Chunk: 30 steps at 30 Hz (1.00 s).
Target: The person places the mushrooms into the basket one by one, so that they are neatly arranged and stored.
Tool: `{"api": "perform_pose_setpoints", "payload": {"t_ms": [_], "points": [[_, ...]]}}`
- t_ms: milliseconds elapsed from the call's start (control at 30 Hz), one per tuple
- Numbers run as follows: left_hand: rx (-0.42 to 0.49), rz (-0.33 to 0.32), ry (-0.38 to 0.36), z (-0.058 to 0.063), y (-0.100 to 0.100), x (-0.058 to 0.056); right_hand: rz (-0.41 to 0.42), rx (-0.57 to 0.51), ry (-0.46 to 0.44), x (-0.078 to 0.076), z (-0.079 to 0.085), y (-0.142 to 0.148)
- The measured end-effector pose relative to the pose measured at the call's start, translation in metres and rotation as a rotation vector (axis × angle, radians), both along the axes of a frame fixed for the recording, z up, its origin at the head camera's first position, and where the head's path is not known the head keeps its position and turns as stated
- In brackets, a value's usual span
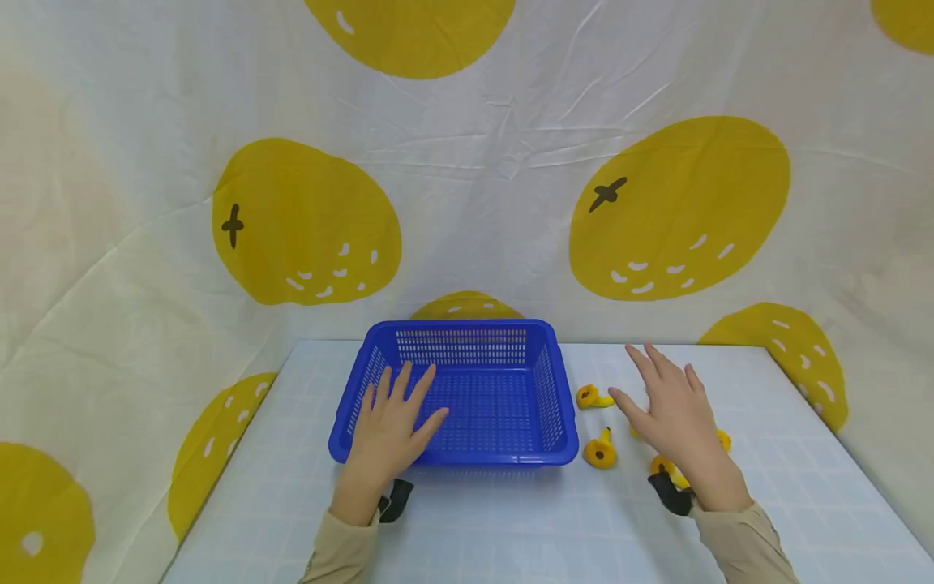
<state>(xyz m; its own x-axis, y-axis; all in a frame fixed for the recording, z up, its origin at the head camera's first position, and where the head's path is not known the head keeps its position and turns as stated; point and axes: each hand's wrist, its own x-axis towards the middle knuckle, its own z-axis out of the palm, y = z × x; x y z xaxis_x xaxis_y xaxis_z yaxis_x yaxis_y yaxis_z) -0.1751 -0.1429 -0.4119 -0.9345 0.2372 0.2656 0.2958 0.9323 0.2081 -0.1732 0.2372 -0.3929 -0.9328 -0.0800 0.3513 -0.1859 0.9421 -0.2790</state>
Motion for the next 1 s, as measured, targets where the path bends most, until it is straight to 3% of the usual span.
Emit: {"api": "perform_pose_setpoints", "payload": {"t_ms": [133,300,500,700,1000], "points": [[0.064,-0.01,0.029,0.003,-0.01,0.0,-0.024,-0.146,0.045,0.005,0.003,0.002],[0.195,-0.077,-0.004,0.004,-0.028,0.002,-0.062,-0.397,0.057,0.013,0.005,0.004],[0.287,-0.158,-0.027,0.001,-0.05,-0.001,-0.048,-0.573,0.032,0.01,-0.006,0.006],[0.339,-0.163,-0.012,-0.005,-0.067,-0.008,0.024,-0.609,-0.079,0.001,-0.035,0.015],[0.463,-0.124,-0.102,-0.02,-0.083,-0.016,0.204,-0.521,-0.262,-0.007,-0.063,0.027]]}}
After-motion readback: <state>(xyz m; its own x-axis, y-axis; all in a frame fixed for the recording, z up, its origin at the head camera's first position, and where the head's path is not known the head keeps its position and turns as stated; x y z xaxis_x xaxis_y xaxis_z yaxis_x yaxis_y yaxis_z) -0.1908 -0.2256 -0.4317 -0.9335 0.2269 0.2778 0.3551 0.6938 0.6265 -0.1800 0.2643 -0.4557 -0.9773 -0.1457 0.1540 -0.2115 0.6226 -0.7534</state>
